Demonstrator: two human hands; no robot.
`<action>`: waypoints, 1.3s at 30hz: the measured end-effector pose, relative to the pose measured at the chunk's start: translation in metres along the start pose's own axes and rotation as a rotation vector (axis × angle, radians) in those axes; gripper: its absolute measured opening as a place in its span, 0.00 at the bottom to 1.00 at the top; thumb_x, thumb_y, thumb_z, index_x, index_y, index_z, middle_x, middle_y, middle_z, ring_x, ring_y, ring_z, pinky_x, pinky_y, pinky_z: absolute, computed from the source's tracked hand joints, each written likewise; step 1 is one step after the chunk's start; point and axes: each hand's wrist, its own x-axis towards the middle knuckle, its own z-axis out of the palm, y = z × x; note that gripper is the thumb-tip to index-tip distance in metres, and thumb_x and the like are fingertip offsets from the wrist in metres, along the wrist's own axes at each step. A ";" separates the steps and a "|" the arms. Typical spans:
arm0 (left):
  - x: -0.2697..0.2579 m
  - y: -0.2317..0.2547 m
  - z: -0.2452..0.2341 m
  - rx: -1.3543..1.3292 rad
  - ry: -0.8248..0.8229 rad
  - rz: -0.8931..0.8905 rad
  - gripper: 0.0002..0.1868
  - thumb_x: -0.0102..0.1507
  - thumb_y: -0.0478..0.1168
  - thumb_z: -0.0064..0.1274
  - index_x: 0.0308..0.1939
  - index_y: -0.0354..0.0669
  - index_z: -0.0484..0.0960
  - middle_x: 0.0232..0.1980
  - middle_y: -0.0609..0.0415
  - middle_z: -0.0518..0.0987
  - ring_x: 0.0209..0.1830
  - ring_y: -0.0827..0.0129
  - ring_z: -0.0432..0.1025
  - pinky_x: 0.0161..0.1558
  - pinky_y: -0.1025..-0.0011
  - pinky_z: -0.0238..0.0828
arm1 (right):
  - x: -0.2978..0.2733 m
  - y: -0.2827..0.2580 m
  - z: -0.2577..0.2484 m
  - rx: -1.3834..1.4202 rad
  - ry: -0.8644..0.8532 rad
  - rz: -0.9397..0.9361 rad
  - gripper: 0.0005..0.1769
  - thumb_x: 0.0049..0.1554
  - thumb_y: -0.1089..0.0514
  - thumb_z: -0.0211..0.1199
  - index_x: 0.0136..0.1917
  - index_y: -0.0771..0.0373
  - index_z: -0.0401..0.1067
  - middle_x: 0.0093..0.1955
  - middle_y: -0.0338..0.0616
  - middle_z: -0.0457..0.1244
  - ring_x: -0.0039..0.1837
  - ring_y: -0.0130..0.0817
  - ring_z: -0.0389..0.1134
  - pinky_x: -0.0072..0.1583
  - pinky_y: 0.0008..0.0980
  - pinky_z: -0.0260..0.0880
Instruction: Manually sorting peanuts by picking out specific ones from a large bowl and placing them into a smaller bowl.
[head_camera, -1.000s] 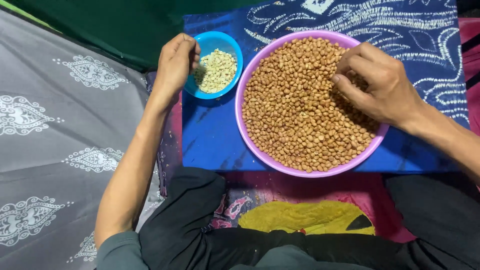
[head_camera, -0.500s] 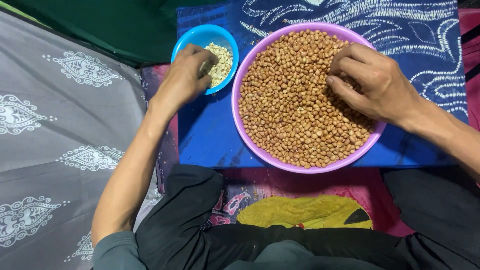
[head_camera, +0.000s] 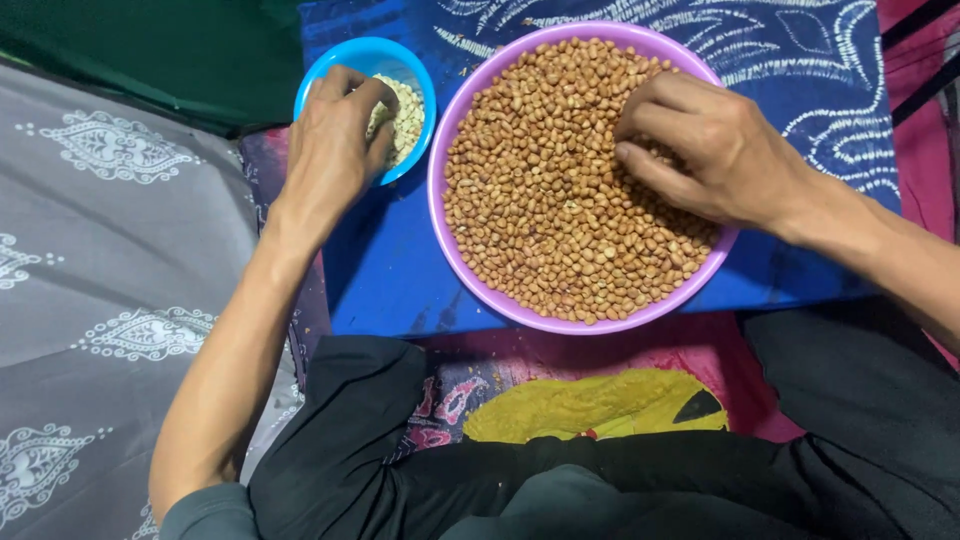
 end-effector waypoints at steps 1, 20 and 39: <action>0.003 0.012 -0.001 -0.004 -0.002 0.004 0.11 0.60 0.29 0.59 0.47 0.36 0.82 0.49 0.42 0.72 0.47 0.48 0.70 0.48 0.56 0.72 | 0.000 -0.003 0.000 -0.002 0.000 0.006 0.02 0.60 0.69 0.67 0.47 0.71 0.74 0.50 0.50 0.66 0.39 0.35 0.62 0.42 0.30 0.68; -0.016 0.113 0.057 -0.187 0.096 0.270 0.06 0.71 0.42 0.49 0.49 0.49 0.80 0.46 0.54 0.73 0.50 0.58 0.72 0.47 0.63 0.73 | -0.007 -0.015 0.023 -0.040 -0.214 -0.007 0.06 0.60 0.60 0.60 0.45 0.63 0.75 0.44 0.47 0.61 0.48 0.45 0.67 0.45 0.42 0.71; -0.018 0.111 0.066 -0.598 0.016 0.103 0.11 0.68 0.39 0.52 0.53 0.47 0.82 0.44 0.51 0.78 0.47 0.52 0.78 0.47 0.59 0.76 | -0.010 0.008 0.074 0.298 -0.078 0.109 0.07 0.59 0.60 0.67 0.45 0.67 0.76 0.40 0.50 0.63 0.46 0.48 0.68 0.46 0.43 0.69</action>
